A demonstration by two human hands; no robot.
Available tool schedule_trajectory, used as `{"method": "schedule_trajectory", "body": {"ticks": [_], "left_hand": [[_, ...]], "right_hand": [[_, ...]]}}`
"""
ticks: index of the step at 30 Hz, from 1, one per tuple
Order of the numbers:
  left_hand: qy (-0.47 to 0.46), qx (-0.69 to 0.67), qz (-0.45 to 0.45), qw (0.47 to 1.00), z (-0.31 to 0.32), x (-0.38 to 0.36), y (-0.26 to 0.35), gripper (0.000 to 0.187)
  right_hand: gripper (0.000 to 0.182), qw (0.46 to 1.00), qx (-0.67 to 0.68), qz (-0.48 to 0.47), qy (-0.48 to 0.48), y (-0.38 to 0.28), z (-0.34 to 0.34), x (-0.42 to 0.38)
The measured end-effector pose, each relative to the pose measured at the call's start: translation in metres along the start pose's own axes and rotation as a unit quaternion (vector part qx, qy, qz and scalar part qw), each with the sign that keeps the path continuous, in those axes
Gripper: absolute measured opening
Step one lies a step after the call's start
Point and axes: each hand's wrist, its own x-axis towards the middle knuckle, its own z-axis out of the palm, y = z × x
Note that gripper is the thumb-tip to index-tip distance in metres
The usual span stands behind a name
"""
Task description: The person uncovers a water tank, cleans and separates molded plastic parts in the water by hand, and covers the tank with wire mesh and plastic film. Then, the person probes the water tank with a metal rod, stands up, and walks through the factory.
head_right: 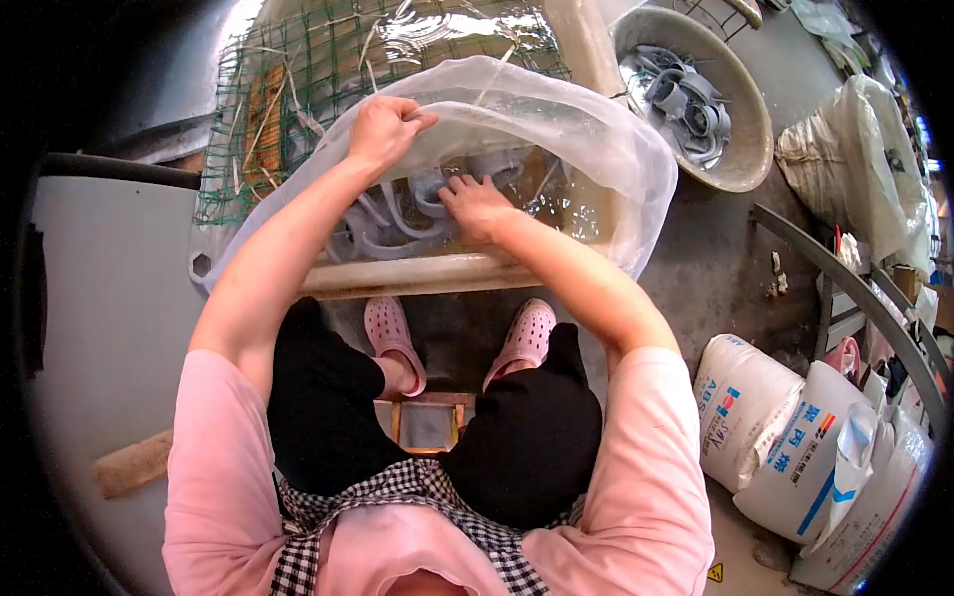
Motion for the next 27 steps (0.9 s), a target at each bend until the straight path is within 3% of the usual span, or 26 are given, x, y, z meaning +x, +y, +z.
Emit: {"method": "schedule_trajectory", "body": {"ticks": [2,3,5,9,11,13,14,17,18,19,21,22,24,25,27], "left_hand": [[-0.007,0.113,0.076,0.991,-0.002,-0.001,0.000,0.035],[-0.006,0.112,0.076,0.991,-0.004,-0.002,0.002,0.035],[-0.082,0.280,0.085,0.953,-0.012,-0.005,0.013,0.032],[-0.165,0.375,0.047,0.911,-0.026,-0.027,0.041,0.032],[-0.328,0.383,0.042,0.862,-0.031,-0.043,0.050,0.041],[-0.562,0.338,-0.043,0.753,-0.035,-0.050,0.068,0.043],[-0.562,0.323,-0.010,0.762,-0.023,-0.057,0.048,0.045],[-0.571,0.308,0.095,0.755,0.029,-0.074,-0.027,0.054],[-0.522,0.317,0.071,0.789,0.043,-0.078,-0.044,0.054],[-0.522,0.316,0.074,0.789,0.047,-0.079,-0.051,0.054],[-0.399,0.217,0.105,0.885,0.052,-0.083,-0.066,0.033],[-0.398,0.216,0.106,0.885,0.059,-0.080,-0.083,0.033],[-0.505,0.229,0.193,0.810,0.073,-0.070,-0.111,0.033],[-0.505,0.230,0.195,0.809,0.062,-0.065,-0.098,0.033],[-0.542,0.097,-0.016,0.835,0.033,-0.053,-0.069,0.030]], "right_hand": [[0.059,0.999,0.040,-0.031,-0.001,0.010,-0.015,-0.008],[0.059,0.999,0.039,-0.031,-0.001,0.012,-0.025,-0.012],[0.057,0.997,0.067,-0.031,-0.023,0.015,-0.047,-0.021],[0.051,0.990,0.132,-0.033,0.024,0.030,-0.060,-0.040],[0.054,0.990,0.139,-0.008,0.000,0.033,-0.070,-0.050],[0.057,0.989,0.148,0.014,-0.008,0.038,-0.073,-0.057],[0.059,0.986,0.158,0.040,-0.040,0.042,-0.077,-0.059],[0.057,0.985,0.164,0.045,-0.011,0.053,-0.088,-0.070],[0.057,0.985,0.169,0.034,0.018,0.058,-0.086,-0.072],[0.057,0.985,0.167,0.037,0.018,0.061,-0.090,-0.073],[0.055,0.977,0.205,0.053,0.016,0.065,-0.100,-0.078],[0.056,0.971,0.232,0.046,0.040,0.068,-0.105,-0.081],[0.057,0.958,0.276,0.046,0.058,0.074,-0.107,-0.085],[0.059,0.943,0.320,0.044,0.076,0.078,-0.108,-0.086],[0.059,0.929,0.359,0.054,0.069,0.084,-0.107,-0.088]]}}
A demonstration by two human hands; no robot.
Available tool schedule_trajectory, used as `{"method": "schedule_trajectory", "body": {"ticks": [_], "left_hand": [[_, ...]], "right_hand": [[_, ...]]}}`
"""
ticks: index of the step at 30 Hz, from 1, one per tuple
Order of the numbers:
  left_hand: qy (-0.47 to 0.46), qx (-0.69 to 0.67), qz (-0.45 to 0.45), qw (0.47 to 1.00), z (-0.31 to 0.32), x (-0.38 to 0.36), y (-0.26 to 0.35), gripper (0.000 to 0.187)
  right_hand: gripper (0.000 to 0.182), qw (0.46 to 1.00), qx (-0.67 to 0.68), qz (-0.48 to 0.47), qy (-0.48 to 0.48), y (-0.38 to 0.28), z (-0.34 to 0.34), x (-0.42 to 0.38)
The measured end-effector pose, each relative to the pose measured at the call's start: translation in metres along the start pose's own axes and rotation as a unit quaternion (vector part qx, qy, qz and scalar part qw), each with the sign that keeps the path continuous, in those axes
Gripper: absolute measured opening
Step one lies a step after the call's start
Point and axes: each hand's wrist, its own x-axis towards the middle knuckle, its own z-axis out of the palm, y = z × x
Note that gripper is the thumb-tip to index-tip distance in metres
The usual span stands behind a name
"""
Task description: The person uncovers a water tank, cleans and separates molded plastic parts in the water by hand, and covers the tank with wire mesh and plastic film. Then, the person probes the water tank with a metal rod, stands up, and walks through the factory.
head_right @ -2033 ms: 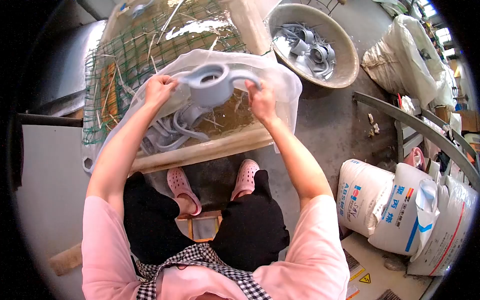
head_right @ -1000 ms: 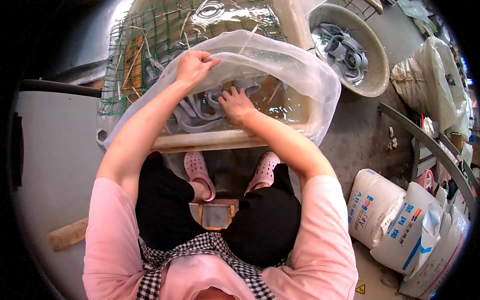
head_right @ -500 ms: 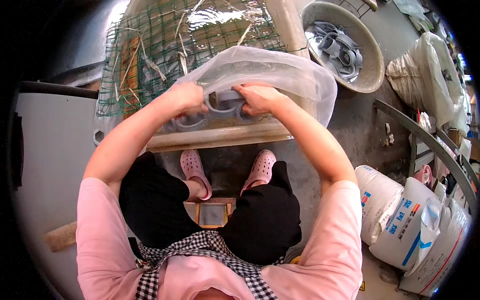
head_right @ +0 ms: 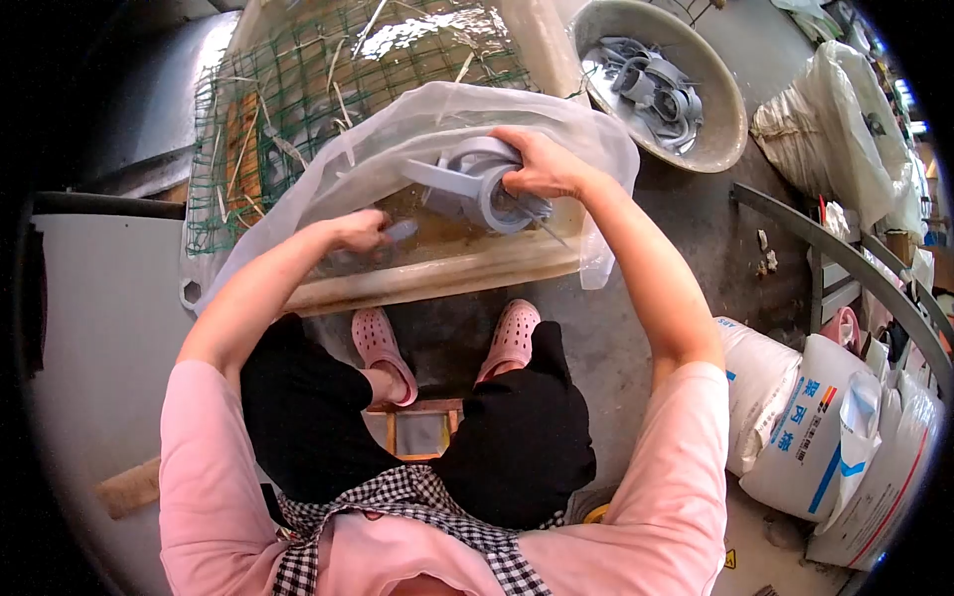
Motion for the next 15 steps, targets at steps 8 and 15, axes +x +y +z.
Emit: {"method": "schedule_trajectory", "body": {"ticks": [8,15], "left_hand": [[0.160,-0.451,-0.045,0.877,-0.069,-0.051,0.041,0.042],[0.242,-0.587,-0.028,0.772,-0.092,-0.044,0.112,0.066]], "right_hand": [[0.054,0.991,0.106,0.026,0.071,-0.011,-0.009,0.002],[0.053,0.975,-0.162,-0.019,0.153,-0.054,0.033,0.013]]}}
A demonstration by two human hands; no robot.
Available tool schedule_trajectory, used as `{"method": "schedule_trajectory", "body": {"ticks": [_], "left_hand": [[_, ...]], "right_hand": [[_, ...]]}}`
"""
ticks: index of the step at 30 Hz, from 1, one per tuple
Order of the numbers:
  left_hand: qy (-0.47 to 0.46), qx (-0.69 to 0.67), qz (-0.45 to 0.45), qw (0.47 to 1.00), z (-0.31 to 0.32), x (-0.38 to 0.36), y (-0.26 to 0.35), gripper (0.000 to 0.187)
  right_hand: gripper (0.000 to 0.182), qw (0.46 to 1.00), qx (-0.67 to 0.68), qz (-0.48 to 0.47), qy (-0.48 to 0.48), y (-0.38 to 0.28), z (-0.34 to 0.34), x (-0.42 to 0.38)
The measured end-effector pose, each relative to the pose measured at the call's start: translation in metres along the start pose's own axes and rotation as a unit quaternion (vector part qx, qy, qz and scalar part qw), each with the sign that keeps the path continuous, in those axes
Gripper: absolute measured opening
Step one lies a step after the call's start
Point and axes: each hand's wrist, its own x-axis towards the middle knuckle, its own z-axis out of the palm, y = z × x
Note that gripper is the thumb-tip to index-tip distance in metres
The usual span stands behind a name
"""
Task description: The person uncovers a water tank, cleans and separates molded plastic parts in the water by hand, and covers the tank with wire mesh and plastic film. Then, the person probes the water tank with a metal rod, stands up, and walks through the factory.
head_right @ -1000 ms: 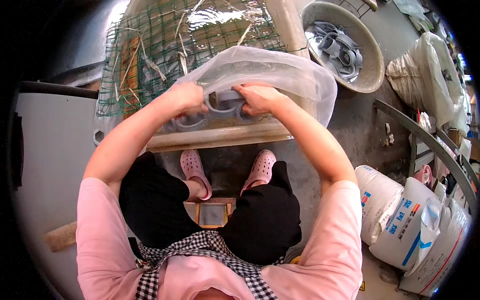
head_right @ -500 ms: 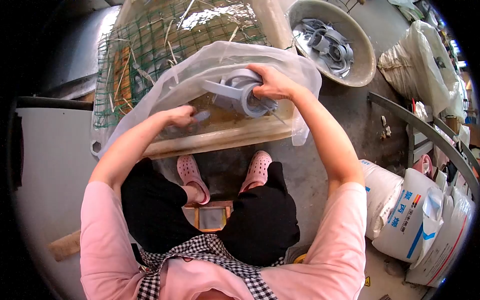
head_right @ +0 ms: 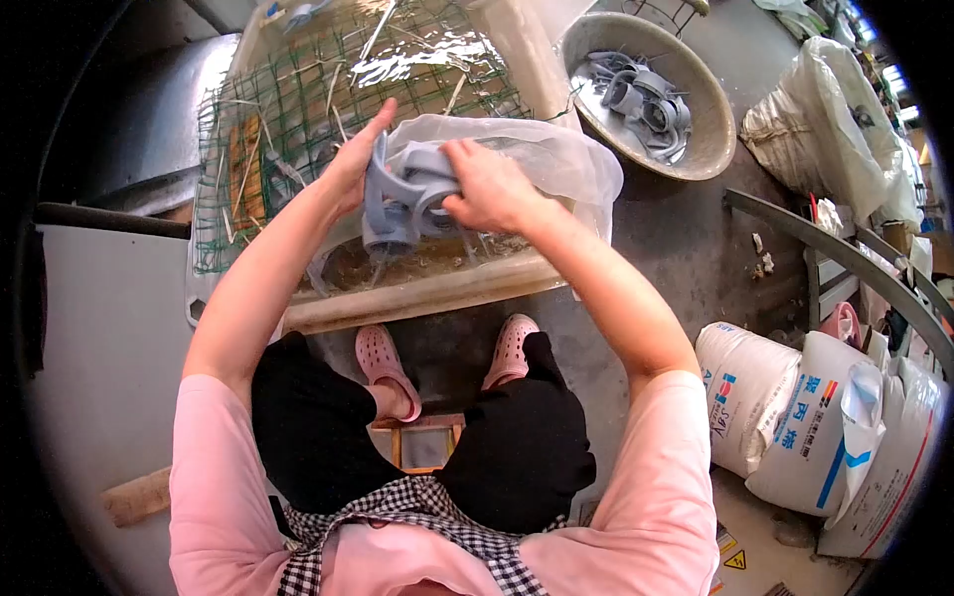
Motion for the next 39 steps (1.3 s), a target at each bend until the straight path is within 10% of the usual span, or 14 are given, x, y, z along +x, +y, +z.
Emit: {"method": "schedule_trajectory", "body": {"ticks": [6,13,17,21,27,30,33,36,38,39], "left_hand": [[0.041,0.059,0.032,0.997,-0.009,0.022,-0.002,0.023],[0.020,0.137,0.092,0.986,-0.007,0.009,0.014,0.026],[-0.003,0.398,0.191,0.898,-0.001,0.005,0.020,0.033],[-0.030,0.472,0.306,0.826,0.023,-0.021,0.031,0.043],[-0.071,0.430,0.324,0.840,0.046,-0.044,0.046,0.040],[0.053,0.450,0.437,0.777,0.047,-0.042,0.043,0.052],[0.203,0.420,0.637,0.614,0.034,-0.053,0.051,0.065],[0.223,0.366,0.655,0.622,0.018,-0.087,0.041,0.043],[0.102,0.392,0.441,0.801,0.002,-0.085,0.011,0.024],[0.062,0.430,0.419,0.797,-0.006,-0.072,-0.013,0.027]], "right_hand": [[0.069,0.995,0.018,-0.067,-0.073,-0.001,-0.010,0.001],[0.067,0.986,0.067,-0.151,-0.021,0.022,-0.031,0.014],[0.060,0.991,-0.066,-0.062,-0.099,-0.001,-0.061,0.013],[0.085,0.954,-0.208,-0.174,0.130,-0.011,-0.034,0.027],[0.060,0.908,-0.263,-0.214,0.246,0.006,-0.020,0.040],[0.023,0.901,-0.328,-0.146,0.242,0.010,-0.025,0.041],[0.028,0.931,-0.221,-0.057,0.286,0.033,-0.035,0.032],[0.032,0.934,-0.145,0.135,0.299,0.069,-0.052,0.011],[0.031,0.907,-0.121,0.206,0.347,0.104,-0.055,-0.007],[0.030,0.888,-0.122,0.231,0.378,0.122,-0.056,-0.014]]}}
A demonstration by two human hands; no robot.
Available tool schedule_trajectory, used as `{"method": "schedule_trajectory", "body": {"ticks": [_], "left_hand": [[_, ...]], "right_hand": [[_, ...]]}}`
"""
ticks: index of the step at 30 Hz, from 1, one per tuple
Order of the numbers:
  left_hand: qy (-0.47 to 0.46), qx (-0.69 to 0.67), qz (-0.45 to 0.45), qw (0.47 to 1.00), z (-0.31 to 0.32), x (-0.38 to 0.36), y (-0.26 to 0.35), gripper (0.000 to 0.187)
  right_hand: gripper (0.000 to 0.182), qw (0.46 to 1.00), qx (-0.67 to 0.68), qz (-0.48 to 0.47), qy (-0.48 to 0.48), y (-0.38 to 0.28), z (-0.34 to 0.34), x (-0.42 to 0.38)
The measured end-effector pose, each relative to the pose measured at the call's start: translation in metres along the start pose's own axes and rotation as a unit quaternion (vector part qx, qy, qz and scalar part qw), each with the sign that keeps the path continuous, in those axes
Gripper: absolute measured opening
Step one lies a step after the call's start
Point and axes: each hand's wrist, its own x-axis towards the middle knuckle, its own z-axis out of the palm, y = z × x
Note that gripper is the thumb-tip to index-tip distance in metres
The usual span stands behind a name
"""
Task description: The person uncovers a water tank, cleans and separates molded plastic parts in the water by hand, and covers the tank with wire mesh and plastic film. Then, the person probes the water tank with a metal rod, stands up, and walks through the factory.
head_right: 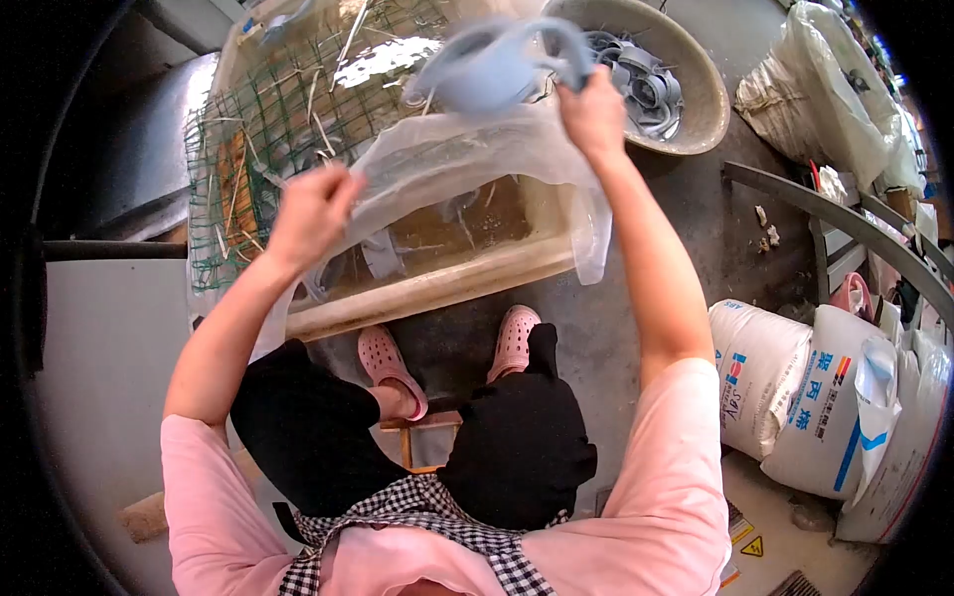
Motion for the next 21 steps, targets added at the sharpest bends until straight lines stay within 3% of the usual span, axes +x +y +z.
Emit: {"method": "schedule_trajectory", "body": {"ticks": [1,2,3,4,5,6,8,9,10,11,12,14,15,17,18,19,20,21], "left_hand": [[-0.169,0.061,-0.143,0.973,0.011,-0.007,-0.011,0.038],[-0.276,0.141,-0.207,0.928,0.031,-0.017,-0.041,0.052],[-0.313,0.181,-0.200,0.911,0.046,-0.031,-0.058,0.062],[-0.414,0.190,-0.257,0.852,0.054,-0.030,-0.066,0.068],[-0.439,0.229,-0.189,0.848,0.070,-0.039,-0.094,0.071],[-0.439,0.229,-0.190,0.848,0.075,-0.037,-0.098,0.071],[-0.453,0.155,-0.295,0.827,0.086,-0.034,-0.103,0.077],[-0.384,0.141,-0.368,0.835,0.103,-0.036,-0.120,0.079],[-0.385,0.143,-0.371,0.833,0.109,-0.039,-0.124,0.079],[-0.266,0.067,-0.392,0.878,0.116,-0.044,-0.123,0.080],[-0.142,-0.009,-0.405,0.903,0.122,-0.048,-0.123,0.082],[-0.134,-0.028,-0.449,0.883,0.137,-0.045,-0.139,0.081],[-0.118,-0.052,-0.490,0.862,0.142,-0.042,-0.144,0.081],[-0.073,-0.065,-0.468,0.878,0.142,-0.038,-0.144,0.082],[-0.024,-0.077,-0.446,0.891,0.141,-0.037,-0.144,0.084],[0.033,-0.049,-0.438,0.897,0.142,-0.036,-0.143,0.073],[0.034,-0.049,-0.437,0.897,0.136,-0.034,-0.139,0.073],[-0.008,-0.097,-0.481,0.871,0.126,-0.028,-0.131,0.065]], "right_hand": [[0.029,0.985,0.098,0.133,-0.048,0.006,-0.009,0.007],[0.029,0.941,0.194,0.262,-0.095,0.013,-0.018,0.014],[0.027,0.902,0.295,0.306,-0.082,0.034,-0.015,0.020],[0.026,0.850,0.390,0.346,-0.067,0.058,-0.009,0.029],[0.024,0.814,0.426,0.393,-0.046,0.073,-0.004,0.039],[0.025,0.791,0.447,0.417,-0.031,0.088,-0.001,0.050],[0.022,0.748,0.471,0.468,-0.019,0.140,0.021,0.080],[0.022,0.750,0.474,0.461,0.008,0.155,0.031,0.093],[0.022,0.751,0.478,0.454,0.036,0.167,0.042,0.104],[0.024,0.737,0.510,0.439,0.066,0.173,0.048,0.117],[0.035,0.712,0.536,0.445,0.085,0.190,0.061,0.136],[0.077,0.778,0.426,0.462,-0.007,0.127,0.026,0.137],[0.079,0.839,0.371,0.398,-0.007,0.127,0.034,0.140],[0.047,0.966,0.212,0.144,-0.036,0.053,0.019,0.104],[0.029,0.938,0.301,-0.083,-0.153,-0.004,0.011,0.042],[0.020,0.820,0.419,-0.039,-0.389,-0.026,0.007,0.005],[0.022,0.825,0.258,-0.141,-0.483,-0.053,-0.001,-0.028],[0.029,0.751,0.151,-0.115,-0.633,-0.078,-0.006,-0.047]]}}
